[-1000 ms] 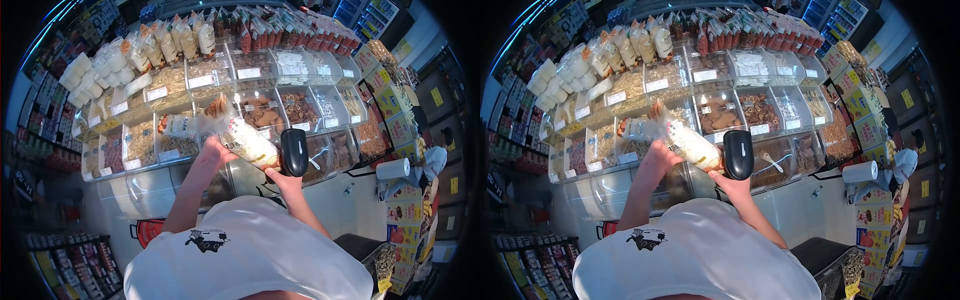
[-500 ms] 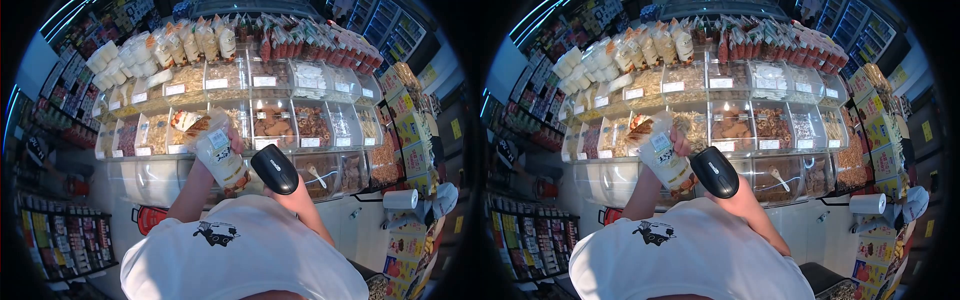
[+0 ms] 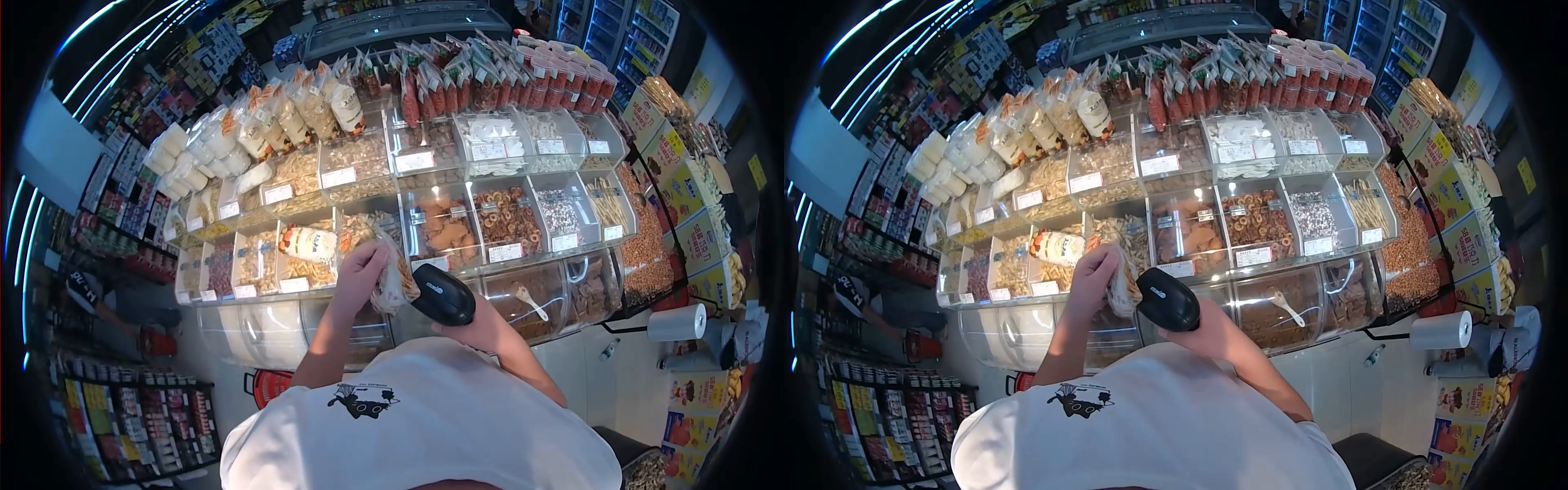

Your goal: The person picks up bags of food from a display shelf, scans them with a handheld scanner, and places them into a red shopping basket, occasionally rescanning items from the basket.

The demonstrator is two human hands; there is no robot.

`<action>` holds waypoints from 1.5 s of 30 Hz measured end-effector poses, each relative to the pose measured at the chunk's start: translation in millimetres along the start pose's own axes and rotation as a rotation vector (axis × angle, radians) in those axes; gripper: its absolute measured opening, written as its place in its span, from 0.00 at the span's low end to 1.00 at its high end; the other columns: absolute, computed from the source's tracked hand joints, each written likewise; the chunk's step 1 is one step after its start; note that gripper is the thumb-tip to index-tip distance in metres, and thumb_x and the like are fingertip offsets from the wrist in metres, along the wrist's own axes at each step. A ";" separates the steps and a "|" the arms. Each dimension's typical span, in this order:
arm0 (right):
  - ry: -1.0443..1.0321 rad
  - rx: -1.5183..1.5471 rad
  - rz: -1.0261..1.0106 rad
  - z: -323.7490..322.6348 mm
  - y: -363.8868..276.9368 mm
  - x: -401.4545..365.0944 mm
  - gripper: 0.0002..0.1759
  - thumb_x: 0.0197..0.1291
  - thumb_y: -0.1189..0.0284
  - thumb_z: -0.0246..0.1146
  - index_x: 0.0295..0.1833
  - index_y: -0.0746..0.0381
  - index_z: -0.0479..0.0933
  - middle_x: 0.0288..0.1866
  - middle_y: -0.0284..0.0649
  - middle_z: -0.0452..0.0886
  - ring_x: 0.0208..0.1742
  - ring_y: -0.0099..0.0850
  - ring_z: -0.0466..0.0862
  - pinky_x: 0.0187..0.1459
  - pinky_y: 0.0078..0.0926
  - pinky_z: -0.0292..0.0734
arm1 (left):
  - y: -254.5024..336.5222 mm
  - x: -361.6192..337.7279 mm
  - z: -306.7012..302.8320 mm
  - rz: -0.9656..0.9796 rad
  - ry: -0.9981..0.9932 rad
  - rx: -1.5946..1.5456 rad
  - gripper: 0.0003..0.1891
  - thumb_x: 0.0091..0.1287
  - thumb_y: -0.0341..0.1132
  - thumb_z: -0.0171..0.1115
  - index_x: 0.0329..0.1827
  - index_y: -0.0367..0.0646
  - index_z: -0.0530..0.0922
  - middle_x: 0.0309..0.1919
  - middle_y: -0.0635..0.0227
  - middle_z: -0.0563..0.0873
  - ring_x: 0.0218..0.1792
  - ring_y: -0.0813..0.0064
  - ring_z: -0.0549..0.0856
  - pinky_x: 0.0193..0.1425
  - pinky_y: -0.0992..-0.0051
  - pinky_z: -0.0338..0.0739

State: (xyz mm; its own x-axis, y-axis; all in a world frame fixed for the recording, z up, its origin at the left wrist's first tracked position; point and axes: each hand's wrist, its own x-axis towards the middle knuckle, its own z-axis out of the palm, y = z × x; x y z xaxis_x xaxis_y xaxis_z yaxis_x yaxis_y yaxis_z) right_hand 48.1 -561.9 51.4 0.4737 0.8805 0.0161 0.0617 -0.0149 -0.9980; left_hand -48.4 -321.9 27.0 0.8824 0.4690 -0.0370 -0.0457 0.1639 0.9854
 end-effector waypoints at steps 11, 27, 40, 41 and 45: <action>0.178 0.358 0.269 -77.0 50.3 2.6 0.11 0.56 0.74 0.72 0.42 0.64 0.78 0.21 0.30 0.75 0.17 0.18 0.72 0.20 0.21 0.65 | 74.9 160.4 -18.9 0.397 0.402 0.800 0.10 0.64 0.33 0.68 0.32 0.33 0.85 0.23 0.67 0.84 0.25 0.79 0.79 0.32 0.76 0.72; 0.480 0.514 0.281 -90.8 64.6 3.3 0.06 0.58 0.81 0.67 0.40 0.66 0.77 0.23 0.34 0.76 0.17 0.21 0.73 0.20 0.21 0.66 | 185.7 393.4 -27.8 0.513 0.554 1.740 0.11 0.53 0.43 0.66 0.29 0.46 0.89 0.33 0.63 0.87 0.46 0.61 0.81 0.55 0.57 0.66; 0.546 0.474 0.317 -81.1 58.4 0.0 0.06 0.58 0.79 0.67 0.39 0.67 0.76 0.23 0.34 0.76 0.17 0.20 0.73 0.21 0.20 0.66 | 127.7 351.9 -36.2 1.006 0.653 1.708 0.13 0.54 0.32 0.65 0.43 0.39 0.79 0.49 0.56 0.78 0.57 0.55 0.74 0.65 0.52 0.61; 0.530 0.436 0.317 -79.5 58.4 1.4 0.07 0.58 0.78 0.67 0.40 0.66 0.76 0.23 0.34 0.76 0.18 0.21 0.73 0.21 0.20 0.67 | 128.4 337.8 -34.2 1.004 0.674 1.700 0.13 0.54 0.32 0.65 0.43 0.39 0.79 0.49 0.56 0.78 0.57 0.55 0.74 0.65 0.52 0.61; 0.507 0.396 0.311 -67.2 51.9 9.2 0.07 0.57 0.79 0.67 0.40 0.68 0.78 0.21 0.33 0.75 0.18 0.21 0.73 0.21 0.20 0.66 | 116.8 269.0 -43.2 1.106 0.640 1.309 0.08 0.58 0.31 0.63 0.39 0.40 0.78 0.47 0.56 0.80 0.53 0.55 0.77 0.63 0.58 0.65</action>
State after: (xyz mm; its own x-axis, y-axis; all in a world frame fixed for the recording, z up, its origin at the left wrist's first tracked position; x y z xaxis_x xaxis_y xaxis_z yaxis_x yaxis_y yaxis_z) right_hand 114.7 -586.4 3.8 0.7739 0.5332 -0.3419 -0.4204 0.0286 -0.9069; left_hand 163.4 -139.1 125.0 0.3970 0.1511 0.9053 0.2147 -0.9743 0.0684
